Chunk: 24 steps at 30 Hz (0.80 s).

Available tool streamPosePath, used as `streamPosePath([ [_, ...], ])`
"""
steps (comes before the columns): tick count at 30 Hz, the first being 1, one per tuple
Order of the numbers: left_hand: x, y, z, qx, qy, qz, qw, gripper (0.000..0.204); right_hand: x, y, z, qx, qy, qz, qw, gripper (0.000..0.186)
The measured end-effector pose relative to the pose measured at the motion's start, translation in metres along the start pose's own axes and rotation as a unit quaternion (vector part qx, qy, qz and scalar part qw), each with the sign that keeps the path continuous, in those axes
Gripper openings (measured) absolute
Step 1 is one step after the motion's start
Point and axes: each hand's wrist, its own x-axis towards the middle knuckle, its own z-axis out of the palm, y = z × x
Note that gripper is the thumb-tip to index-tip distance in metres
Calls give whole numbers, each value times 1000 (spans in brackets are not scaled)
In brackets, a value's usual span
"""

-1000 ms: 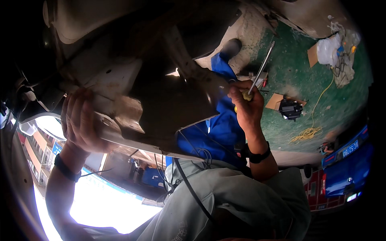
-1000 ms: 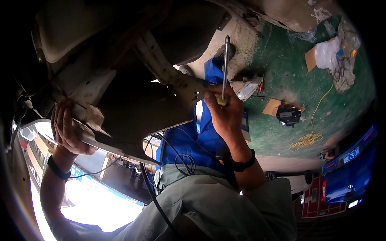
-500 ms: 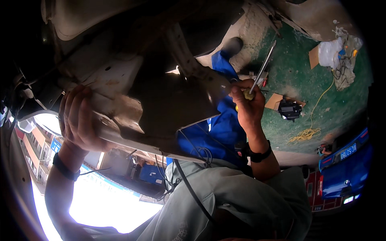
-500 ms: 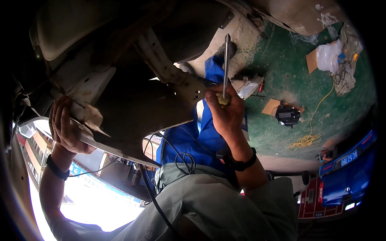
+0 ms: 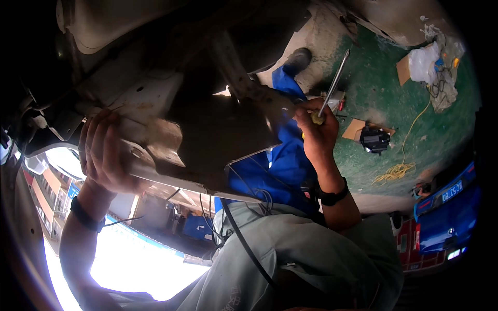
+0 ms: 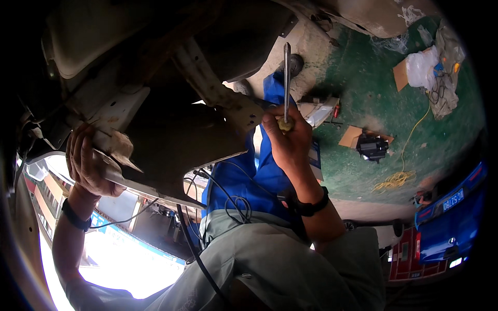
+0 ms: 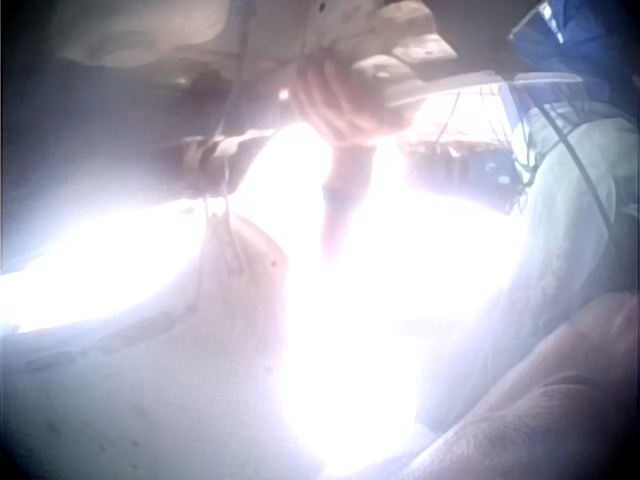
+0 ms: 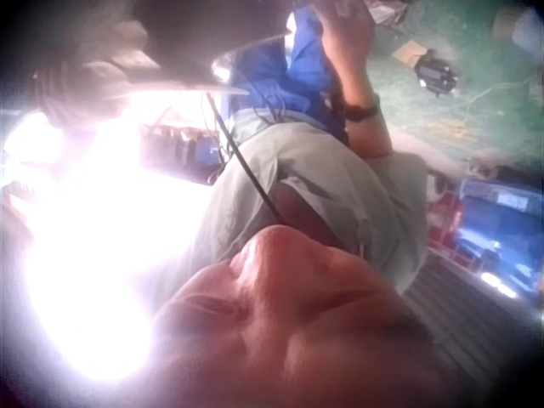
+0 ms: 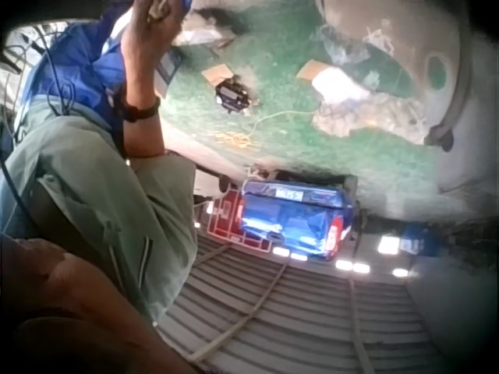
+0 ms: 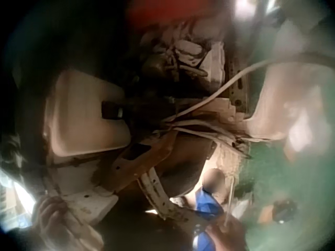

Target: The person uses a screwdriver to pry and remove fasteners from a car's front body panel, then positions and installs a replacement headlight assembly into the vehicle frame by hand.

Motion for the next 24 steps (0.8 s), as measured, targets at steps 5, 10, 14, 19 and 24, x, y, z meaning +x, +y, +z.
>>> streamPosePath([
  [5, 15, 8, 3, 32, 52, -6, 998, 81, -1, -4, -2, 4, 28, 15, 999, 19],
  [10, 17, 6, 7, 43, 67, 16, 997, 85, -5, 6, -15, 131, 177, -7, 975, 21],
  [14, 14, 5, 8, 58, 69, 54, 994, 89, -4, 24, -15, -31, 120, -103, 987, 24],
  [19, 17, 8, 2, 69, 74, 48, 994, 86, -39, 28, 8, 62, 63, -15, 996, 15],
  [24, 27, 11, 2, 61, 99, 60, 991, 79, -60, 49, 41, 55, 72, -17, 996, 16],
])
